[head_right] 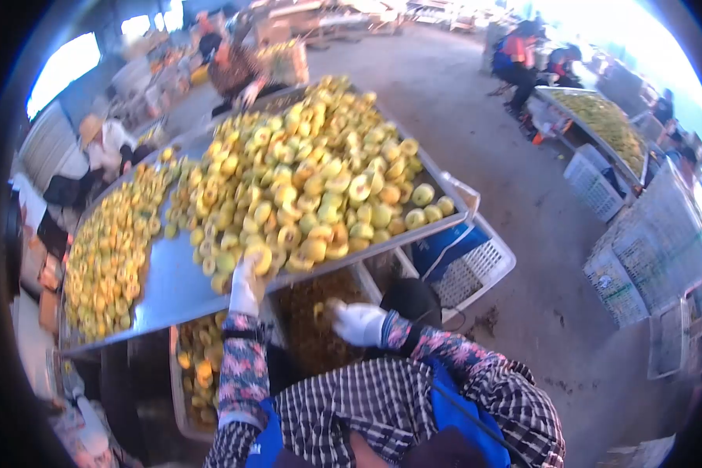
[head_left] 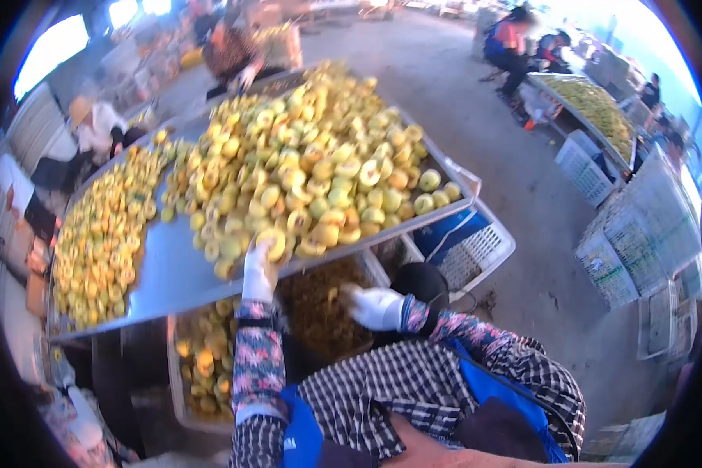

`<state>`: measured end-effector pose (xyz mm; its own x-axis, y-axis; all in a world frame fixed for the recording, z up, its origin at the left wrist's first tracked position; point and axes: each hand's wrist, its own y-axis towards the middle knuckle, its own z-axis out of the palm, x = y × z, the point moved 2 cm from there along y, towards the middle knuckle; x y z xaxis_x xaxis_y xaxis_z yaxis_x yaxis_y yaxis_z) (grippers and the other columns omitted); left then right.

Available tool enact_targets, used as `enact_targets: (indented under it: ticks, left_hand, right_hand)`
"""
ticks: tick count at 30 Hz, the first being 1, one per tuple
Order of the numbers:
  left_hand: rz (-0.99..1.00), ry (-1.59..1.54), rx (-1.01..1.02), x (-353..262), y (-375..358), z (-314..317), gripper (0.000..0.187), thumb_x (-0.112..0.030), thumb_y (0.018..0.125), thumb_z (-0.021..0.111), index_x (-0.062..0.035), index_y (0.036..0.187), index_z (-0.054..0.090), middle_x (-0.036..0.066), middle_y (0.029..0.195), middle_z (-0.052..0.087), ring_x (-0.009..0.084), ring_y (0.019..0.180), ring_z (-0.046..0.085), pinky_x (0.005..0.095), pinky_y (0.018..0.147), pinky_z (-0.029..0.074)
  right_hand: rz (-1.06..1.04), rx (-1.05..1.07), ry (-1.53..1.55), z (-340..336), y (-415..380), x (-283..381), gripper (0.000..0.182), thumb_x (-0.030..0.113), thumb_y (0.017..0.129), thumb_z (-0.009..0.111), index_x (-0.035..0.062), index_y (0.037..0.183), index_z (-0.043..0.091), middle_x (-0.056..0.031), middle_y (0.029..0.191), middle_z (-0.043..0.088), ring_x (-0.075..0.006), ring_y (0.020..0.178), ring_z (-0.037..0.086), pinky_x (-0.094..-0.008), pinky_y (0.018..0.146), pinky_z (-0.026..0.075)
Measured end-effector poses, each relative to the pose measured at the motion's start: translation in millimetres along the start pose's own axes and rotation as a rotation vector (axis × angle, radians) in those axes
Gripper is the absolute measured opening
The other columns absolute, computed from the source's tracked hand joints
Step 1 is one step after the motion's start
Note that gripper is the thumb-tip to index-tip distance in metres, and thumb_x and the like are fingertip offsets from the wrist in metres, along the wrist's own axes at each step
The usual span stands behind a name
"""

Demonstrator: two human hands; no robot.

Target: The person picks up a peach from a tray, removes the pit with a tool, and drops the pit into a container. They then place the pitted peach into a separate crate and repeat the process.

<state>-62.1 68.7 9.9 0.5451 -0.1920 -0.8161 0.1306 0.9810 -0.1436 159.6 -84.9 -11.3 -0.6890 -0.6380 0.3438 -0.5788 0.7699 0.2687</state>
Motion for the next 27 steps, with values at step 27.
enact_targets:
  ticks: [27]
  left_hand:
    - [0.012,-0.408,0.051,2.2,-63.6,83.6,0.036,-0.031,0.098,0.046,-0.0031,0.120,0.053,0.013,0.119,0.060,0.0248,0.110,0.057,0.0370,0.096,0.047]
  right_hand:
    - [0.205,-0.447,0.240,-65.4,63.1,20.3,0.038,0.023,0.090,0.061,-0.0022,0.116,0.048,-0.0216,0.074,0.063,-0.0366,0.068,0.064,-0.0408,0.058,0.051]
